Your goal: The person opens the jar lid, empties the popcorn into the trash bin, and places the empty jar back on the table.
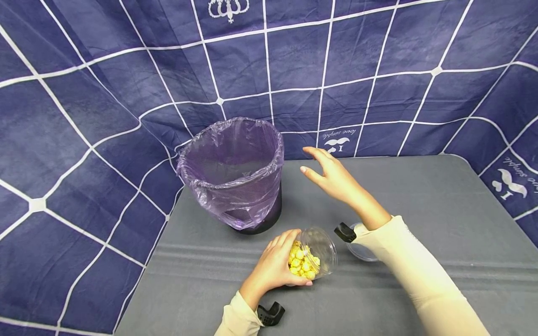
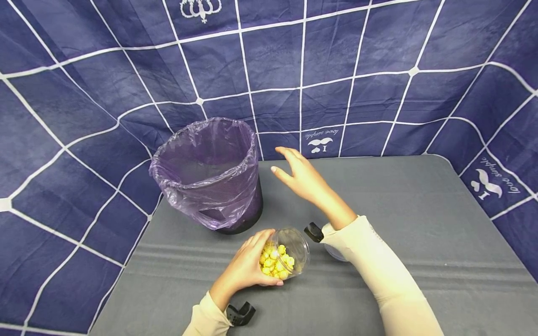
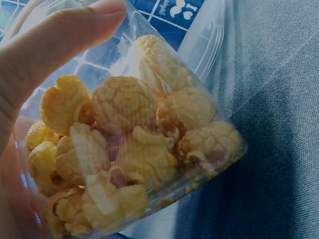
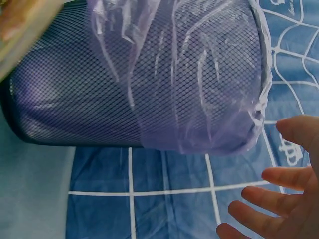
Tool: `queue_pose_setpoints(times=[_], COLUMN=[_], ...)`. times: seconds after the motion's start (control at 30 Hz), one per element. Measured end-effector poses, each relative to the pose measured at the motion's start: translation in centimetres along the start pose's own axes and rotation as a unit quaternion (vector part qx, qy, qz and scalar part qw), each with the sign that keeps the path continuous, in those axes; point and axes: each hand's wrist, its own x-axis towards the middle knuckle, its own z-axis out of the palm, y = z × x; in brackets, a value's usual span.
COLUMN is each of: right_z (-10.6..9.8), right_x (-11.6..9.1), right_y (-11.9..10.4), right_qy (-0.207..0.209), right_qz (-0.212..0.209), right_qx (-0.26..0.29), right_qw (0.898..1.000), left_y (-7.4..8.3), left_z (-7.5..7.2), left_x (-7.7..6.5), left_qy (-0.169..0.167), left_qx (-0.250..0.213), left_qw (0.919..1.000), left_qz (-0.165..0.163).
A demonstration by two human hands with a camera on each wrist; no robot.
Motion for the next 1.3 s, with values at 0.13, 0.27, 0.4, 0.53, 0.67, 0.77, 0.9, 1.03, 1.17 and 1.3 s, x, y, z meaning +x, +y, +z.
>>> queue_pose_setpoints(times=[0.13,0.27,0.4,0.53,0.67,0.77,0.9,1.03,1.17,1.3], right_z=[0.0,0.4,1.1,2.0,2.2,2.3,2.8,3.0,3.2,3.3], right_x=[1.4,2.7,3.7,4.4,4.6,4.8,5.1,5.3,5.4,5.4], right_y=[-0.8,-1.4,-1.7,-1.7,-2.8,-3.0,-2.2,-2.2,-2.4,-2.5], right_qy=[-0.016,-0.022,-0.025,-0.034,-0.053,-0.070,-0.089,-0.086,-0.072,-0.061], right_qz=[0.016,0.023,0.038,0.063,0.087,0.103,0.113,0.130,0.147,0.159], right_qx=[0.013,0.044,0.091,0.135,0.190,0.243,0.327,0.379,0.398,0.421], right_qw=[1.000,0.999,0.995,0.988,0.976,0.962,0.934,0.912,0.903,0.891], left_y=[0.0,0.0,-0.1,-0.1,-0.1,-0.1,-0.1,-0.1,-0.2,-0.6], left_z=[-0.1,-0.2,-0.2,-0.2,-0.2,-0.3,-0.2,-0.3,-0.7,-1.3], left_x=[0.0,0.0,-0.1,-0.1,-0.1,-0.2,-0.2,-0.3,-0.5,-0.8], left_qy=[-0.002,-0.003,-0.004,0.000,0.001,0.000,0.004,0.008,0.019,0.036], left_qx=[0.001,0.007,0.005,0.004,0.001,-0.003,-0.001,0.001,-0.002,-0.004], left_qw=[1.0000,1.0000,1.0000,1.0000,1.0000,0.9999,1.0000,0.9999,0.9997,0.9990], left_qz=[-0.005,-0.004,-0.008,-0.006,-0.007,-0.010,-0.009,-0.012,-0.018,-0.028])
